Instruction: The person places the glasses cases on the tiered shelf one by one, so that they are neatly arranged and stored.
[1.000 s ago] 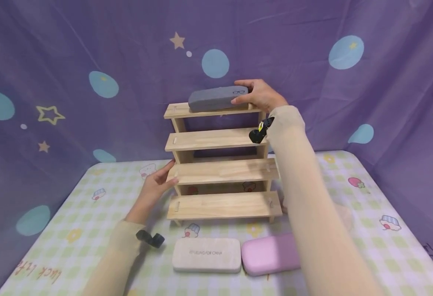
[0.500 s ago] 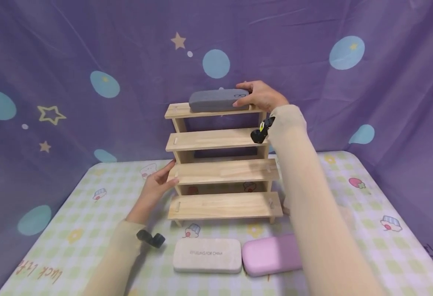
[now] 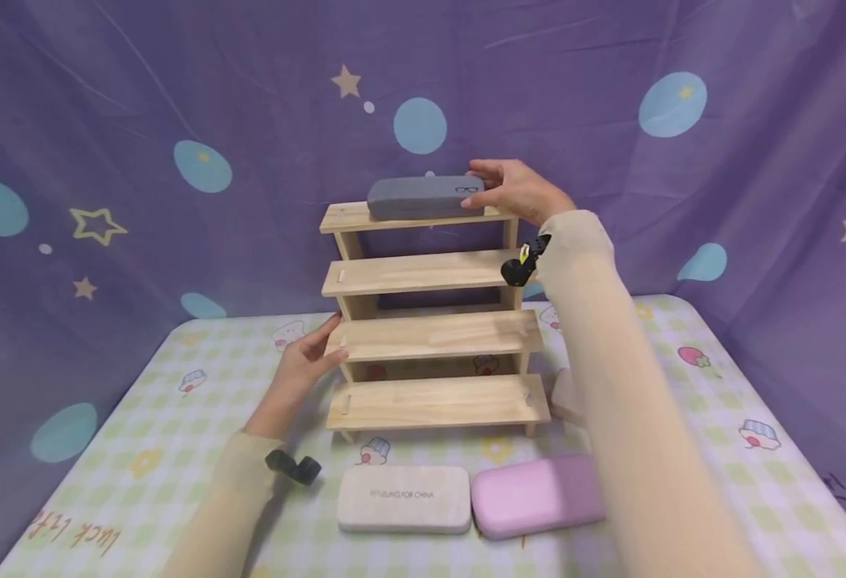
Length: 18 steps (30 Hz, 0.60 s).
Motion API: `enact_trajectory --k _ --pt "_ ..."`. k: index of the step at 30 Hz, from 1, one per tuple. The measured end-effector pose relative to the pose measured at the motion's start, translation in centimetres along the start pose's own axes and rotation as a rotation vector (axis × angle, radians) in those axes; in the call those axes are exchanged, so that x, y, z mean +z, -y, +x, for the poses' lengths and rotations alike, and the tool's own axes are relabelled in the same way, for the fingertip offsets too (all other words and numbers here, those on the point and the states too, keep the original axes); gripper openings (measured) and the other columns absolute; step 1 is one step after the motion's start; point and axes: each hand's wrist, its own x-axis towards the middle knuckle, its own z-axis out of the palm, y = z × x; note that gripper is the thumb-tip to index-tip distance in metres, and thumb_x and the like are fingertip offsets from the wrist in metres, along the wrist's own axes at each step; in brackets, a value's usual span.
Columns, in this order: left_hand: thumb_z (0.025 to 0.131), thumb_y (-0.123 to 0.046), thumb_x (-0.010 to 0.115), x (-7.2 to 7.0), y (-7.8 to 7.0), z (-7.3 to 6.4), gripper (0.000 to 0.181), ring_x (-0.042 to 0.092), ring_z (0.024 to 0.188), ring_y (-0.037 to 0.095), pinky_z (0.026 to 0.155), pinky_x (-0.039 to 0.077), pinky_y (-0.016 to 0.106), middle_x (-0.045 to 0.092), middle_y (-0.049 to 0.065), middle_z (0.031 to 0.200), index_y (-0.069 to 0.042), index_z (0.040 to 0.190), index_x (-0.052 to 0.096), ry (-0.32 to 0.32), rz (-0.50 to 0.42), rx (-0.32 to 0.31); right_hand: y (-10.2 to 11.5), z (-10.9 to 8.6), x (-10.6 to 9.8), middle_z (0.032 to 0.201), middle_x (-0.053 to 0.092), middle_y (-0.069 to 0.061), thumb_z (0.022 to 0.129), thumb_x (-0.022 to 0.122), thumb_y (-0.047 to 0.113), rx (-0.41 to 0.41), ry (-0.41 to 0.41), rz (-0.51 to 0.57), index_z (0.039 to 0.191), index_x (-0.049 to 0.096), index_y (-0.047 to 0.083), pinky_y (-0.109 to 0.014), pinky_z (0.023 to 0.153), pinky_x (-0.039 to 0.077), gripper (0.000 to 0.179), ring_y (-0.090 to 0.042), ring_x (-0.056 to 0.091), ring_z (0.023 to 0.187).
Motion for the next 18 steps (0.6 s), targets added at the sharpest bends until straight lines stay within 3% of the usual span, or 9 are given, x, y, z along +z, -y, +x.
enact_trajectory --k 6,12,18 --pt "0.085 0.005 0.064 -0.1 0.2 0.1 0.063 0.036 0.134 0.029 0.101 0.039 0.015 0.033 0.015 0.149 0.006 0.141 0.035 -0.006 -0.028 0.040 -0.6 -2.0 -0.9 0.156 0.021 -0.006 0.089 0.065 0.020 -0.004 -0.003 0.062 0.152 0.014 0.013 -0.040 0.116 0.023 0.081 -0.021 0.023 0.141" --pt "0.085 0.005 0.064 0.0 0.2 0.0 0.063 0.039 0.132 0.030 0.099 0.041 0.015 0.035 0.015 0.148 0.006 0.140 0.036 -0.018 -0.038 0.033 -1.6 -4.8 -2.0 0.150 0.035 -0.009 0.093 0.060 0.022 -0.061 -0.098 0.057 0.150 0.024 0.010 -0.042 0.117 0.018 0.068 -0.022 0.032 0.138" --pt "0.085 0.004 0.064 0.0 0.1 0.2 0.062 0.040 0.131 0.029 0.098 0.042 0.015 0.035 0.016 0.148 0.005 0.141 0.036 -0.011 -0.036 0.035 -3.8 -8.4 -1.9 0.133 0.056 0.003 0.094 0.057 0.014 -0.203 -0.189 0.111 0.144 0.037 0.005 -0.021 0.105 0.037 0.054 -0.007 0.051 0.119"
